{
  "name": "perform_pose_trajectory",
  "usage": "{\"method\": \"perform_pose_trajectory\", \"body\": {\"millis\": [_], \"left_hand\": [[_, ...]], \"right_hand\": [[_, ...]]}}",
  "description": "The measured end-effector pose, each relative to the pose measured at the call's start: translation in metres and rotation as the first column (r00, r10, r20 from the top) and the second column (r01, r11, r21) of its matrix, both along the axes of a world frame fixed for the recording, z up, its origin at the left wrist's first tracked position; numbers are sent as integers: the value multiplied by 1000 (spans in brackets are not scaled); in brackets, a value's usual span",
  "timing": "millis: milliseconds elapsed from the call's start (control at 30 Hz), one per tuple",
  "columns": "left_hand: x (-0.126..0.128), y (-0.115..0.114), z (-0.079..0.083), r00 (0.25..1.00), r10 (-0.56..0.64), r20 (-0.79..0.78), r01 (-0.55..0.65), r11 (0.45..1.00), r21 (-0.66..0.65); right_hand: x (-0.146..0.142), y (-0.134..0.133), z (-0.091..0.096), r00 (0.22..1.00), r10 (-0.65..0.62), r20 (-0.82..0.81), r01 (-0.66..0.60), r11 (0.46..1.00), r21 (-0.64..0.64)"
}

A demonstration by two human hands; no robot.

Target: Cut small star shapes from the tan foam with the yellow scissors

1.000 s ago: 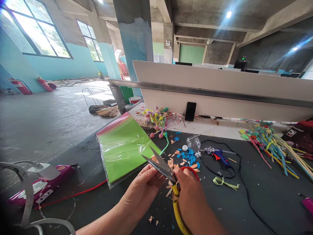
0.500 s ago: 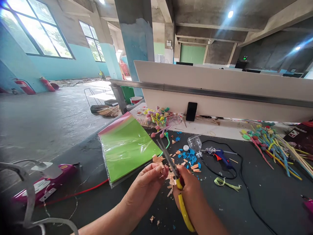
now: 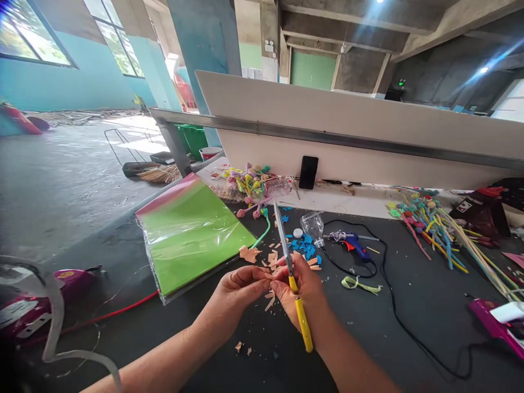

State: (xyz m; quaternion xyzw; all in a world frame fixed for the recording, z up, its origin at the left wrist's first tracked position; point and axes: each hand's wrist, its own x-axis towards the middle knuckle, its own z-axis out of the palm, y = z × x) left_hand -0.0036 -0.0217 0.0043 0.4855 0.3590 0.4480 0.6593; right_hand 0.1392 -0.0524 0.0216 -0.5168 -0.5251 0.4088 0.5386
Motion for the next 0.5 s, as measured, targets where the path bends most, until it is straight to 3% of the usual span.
{"method": "perform_pose_trajectory", "body": {"millis": [167,267,367,500], "left_hand": [[0,2,-8,965,49,-257,-18,992,125],[-1,5,-9,938,11,-346,25,995,99],[-3,8,-5,960,-53,-276,55,998,-1],[-6,11,0,988,-86,-129,77,994,-76]], "right_hand": [[5,7,-16,988,-9,152,12,1000,-16],[8,12,-25,974,-23,225,32,999,-35],[11,13,-24,969,-13,248,29,998,-61],[12,10,-11,986,44,161,-30,996,-85]]}}
